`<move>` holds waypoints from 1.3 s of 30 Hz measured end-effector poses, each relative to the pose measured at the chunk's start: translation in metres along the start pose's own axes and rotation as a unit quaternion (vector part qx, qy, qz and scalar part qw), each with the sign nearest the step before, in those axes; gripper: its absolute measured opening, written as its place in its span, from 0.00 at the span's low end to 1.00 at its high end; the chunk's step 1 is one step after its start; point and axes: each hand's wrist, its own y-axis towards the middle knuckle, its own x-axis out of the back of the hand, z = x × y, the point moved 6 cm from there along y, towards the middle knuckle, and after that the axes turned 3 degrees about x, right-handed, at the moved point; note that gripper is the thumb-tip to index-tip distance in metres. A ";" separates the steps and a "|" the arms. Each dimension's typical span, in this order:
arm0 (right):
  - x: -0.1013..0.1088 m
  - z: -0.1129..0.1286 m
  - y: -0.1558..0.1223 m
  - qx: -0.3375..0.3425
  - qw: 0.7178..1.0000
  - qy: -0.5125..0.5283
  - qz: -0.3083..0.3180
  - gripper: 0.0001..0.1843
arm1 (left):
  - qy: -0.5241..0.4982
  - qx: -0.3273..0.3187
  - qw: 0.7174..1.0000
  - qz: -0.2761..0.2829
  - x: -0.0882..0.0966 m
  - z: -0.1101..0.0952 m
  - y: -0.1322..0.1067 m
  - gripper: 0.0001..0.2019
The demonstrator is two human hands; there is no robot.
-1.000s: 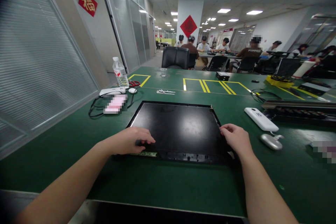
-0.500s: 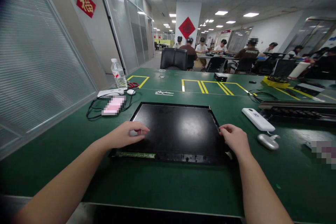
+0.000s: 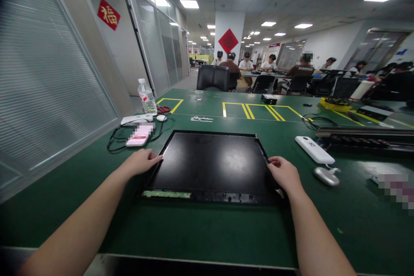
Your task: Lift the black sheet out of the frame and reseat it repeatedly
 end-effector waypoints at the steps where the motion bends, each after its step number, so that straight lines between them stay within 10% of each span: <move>1: -0.002 0.001 0.000 0.006 1.000 -0.002 0.003 0.16 | 0.016 0.000 1.000 0.005 -0.002 0.000 0.000 0.24; 13: -0.005 0.008 -0.005 0.024 1.000 -0.006 0.000 0.14 | 0.035 -0.040 0.999 0.004 -0.007 -0.015 0.003 0.15; 25: -0.004 0.011 -0.007 0.013 1.000 -0.023 0.015 0.14 | -0.193 -0.006 0.980 -0.042 0.000 -0.009 0.005 0.14; 39: -0.004 0.009 -0.006 0.029 0.999 -0.034 -0.001 0.14 | -0.455 0.098 0.881 -0.087 0.005 -0.015 -0.008 0.15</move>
